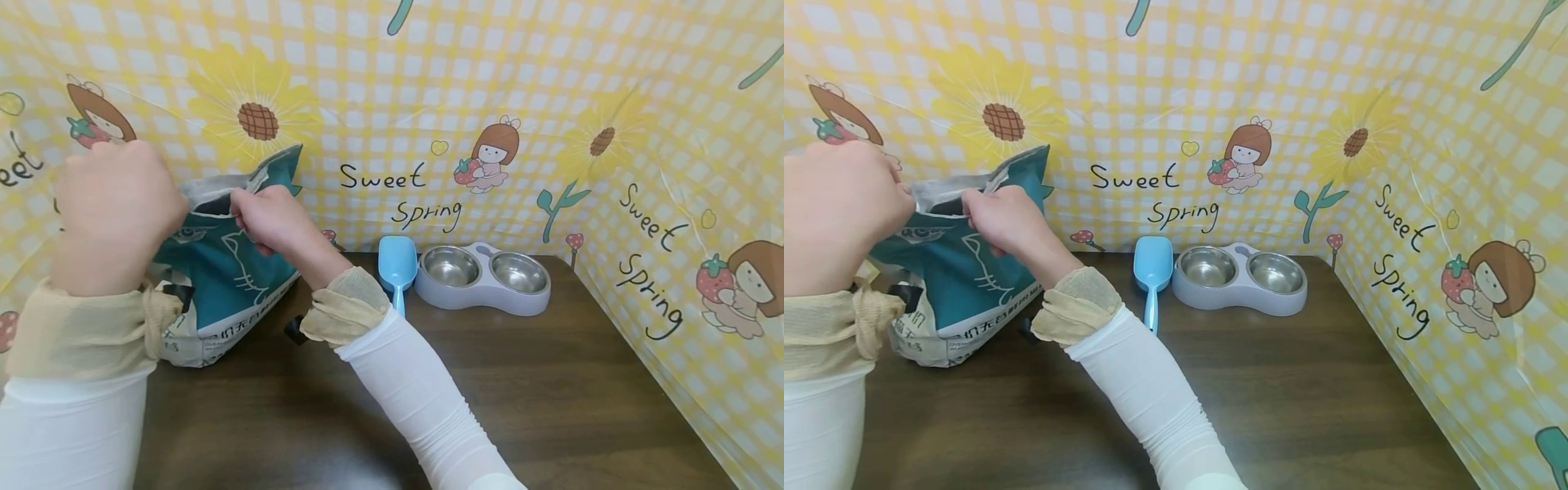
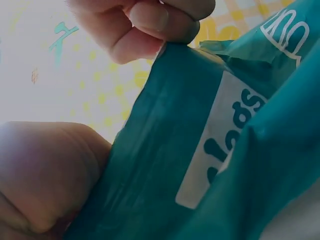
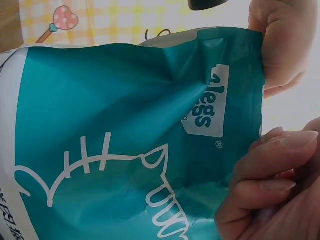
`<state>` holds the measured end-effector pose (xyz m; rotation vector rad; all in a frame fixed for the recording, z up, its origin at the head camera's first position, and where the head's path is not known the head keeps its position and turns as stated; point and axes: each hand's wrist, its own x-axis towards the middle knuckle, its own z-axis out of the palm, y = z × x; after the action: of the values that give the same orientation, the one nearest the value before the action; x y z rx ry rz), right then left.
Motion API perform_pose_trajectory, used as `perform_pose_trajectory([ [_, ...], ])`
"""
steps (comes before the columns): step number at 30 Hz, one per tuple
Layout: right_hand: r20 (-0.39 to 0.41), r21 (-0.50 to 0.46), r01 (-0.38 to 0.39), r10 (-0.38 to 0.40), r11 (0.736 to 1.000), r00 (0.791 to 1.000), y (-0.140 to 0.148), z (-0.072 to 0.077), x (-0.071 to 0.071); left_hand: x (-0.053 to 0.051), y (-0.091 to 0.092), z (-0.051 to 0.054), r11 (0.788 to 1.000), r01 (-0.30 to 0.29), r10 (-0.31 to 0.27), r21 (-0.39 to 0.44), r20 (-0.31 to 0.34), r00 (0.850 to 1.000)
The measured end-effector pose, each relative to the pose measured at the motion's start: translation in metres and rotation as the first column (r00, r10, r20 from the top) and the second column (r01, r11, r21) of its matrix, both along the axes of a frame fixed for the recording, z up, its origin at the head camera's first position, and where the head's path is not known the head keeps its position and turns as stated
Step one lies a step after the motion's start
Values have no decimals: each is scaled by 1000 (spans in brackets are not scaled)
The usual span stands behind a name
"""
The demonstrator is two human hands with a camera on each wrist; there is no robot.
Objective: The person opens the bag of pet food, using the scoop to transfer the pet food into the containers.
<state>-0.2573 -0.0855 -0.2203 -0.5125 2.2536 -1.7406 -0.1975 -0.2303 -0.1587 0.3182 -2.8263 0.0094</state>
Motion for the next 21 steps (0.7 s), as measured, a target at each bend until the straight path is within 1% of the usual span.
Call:
perform_pose_trajectory([
  [4,11,0,-6,6,1000,1000,0,0,1,-1,1,-2,999,-48,48,6,-35,998],
  [6,22,-10,-15,15,1000,1000,0,0,1,-1,0,-3,998,-59,60,2,-40,997],
  [7,29,-14,-20,20,1000,999,0,0,1,0,-1,-3,998,-56,56,2,-41,998],
  [9,48,-25,-41,42,999,998,0,1,1,2,-4,-2,1000,-29,29,13,-39,999],
  [12,73,-35,-85,88,996,993,2,2,1,6,-12,-2,997,42,-41,66,-22,999],
  [14,73,-27,-123,125,992,990,4,3,0,7,-18,-1,991,98,-100,93,23,995],
  [15,70,-20,-138,139,990,988,6,4,-1,6,-21,1,987,127,-133,101,47,990],
  [16,63,-7,-151,151,989,986,7,5,-3,3,-24,2,983,152,-161,100,92,983],
  [17,58,6,-162,161,987,985,9,6,-4,0,-25,4,981,172,-184,91,145,972],
  [19,42,40,-172,170,984,984,12,7,-8,-10,-27,11,973,224,-232,60,249,940],
  [21,35,59,-160,158,985,987,16,9,-13,-23,-25,17,963,269,-265,35,328,907],
])
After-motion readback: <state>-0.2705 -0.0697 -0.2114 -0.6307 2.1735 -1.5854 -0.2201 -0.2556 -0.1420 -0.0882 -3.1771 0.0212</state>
